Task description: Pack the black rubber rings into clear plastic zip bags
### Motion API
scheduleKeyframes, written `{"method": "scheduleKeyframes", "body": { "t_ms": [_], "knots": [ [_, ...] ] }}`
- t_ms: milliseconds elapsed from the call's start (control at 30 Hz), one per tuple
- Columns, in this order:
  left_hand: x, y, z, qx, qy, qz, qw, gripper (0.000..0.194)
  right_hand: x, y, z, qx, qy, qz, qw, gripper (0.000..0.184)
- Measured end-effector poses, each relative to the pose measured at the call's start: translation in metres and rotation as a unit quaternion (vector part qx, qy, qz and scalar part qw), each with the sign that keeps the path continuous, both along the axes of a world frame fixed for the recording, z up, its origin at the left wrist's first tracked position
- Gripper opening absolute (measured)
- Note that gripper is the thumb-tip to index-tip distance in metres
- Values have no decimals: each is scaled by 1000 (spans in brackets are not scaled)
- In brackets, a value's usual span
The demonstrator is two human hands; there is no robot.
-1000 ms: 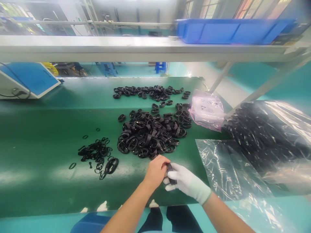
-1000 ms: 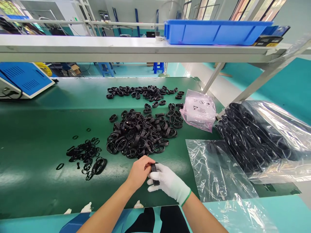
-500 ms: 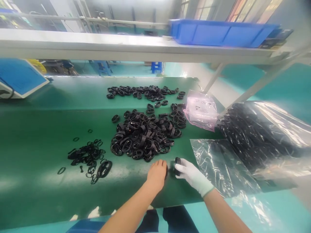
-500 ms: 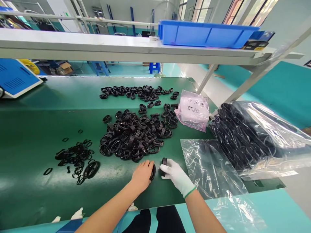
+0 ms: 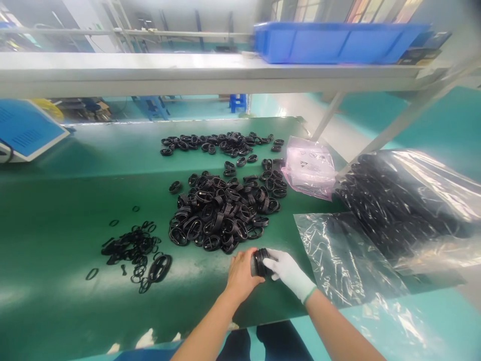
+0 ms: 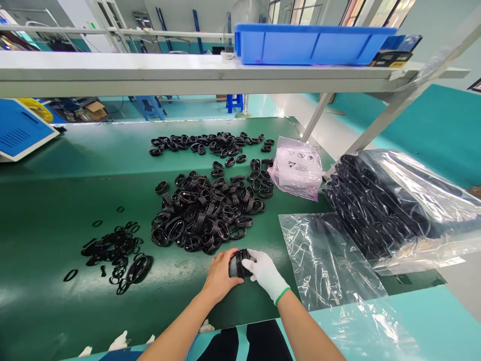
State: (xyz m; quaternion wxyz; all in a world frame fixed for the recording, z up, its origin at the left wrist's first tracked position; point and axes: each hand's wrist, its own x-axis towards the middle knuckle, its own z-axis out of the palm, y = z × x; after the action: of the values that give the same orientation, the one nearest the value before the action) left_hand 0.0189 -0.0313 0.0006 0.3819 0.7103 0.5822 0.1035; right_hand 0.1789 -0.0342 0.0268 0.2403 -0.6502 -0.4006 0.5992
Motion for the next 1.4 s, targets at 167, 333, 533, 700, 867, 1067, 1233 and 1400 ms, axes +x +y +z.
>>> {"method": "scheduleKeyframes", "body": {
  "t_ms": [167, 333, 533, 700, 867, 1067, 1233, 1400],
  "knots": [
    [1, 2, -3, 24, -15, -16, 999, 77, -4, -1, 1, -5, 1, -1, 1000, 42],
    [1, 2, -6, 42, -26, -24, 998, 77, -4, 0, -4, -16, 14, -10, 1000, 48],
    [0, 2, -11, 50, -51, -15, 997, 77, -4, 1, -13, -39, 12, -19, 999, 54],
    [0, 3, -16, 45, -50, -13, 998, 75, -9, 0, -21, -36, -17, -33, 999, 54],
    [-8, 11, 5, 6, -31, -52, 998, 71, -14, 0, -25, -13, -45, -42, 998, 48],
    [13, 54, 42, 169, 118, -119, 971, 31, -17, -1, -19, 1, -58, -47, 997, 45],
    [47, 82, 39, 200, 178, -182, 946, 29, -16, -1, -14, -10, -69, -36, 997, 48],
    [24, 79, 65, 230, 166, -205, 937, 30, -15, 0, -16, -6, -75, -32, 997, 46]
  ]
}}
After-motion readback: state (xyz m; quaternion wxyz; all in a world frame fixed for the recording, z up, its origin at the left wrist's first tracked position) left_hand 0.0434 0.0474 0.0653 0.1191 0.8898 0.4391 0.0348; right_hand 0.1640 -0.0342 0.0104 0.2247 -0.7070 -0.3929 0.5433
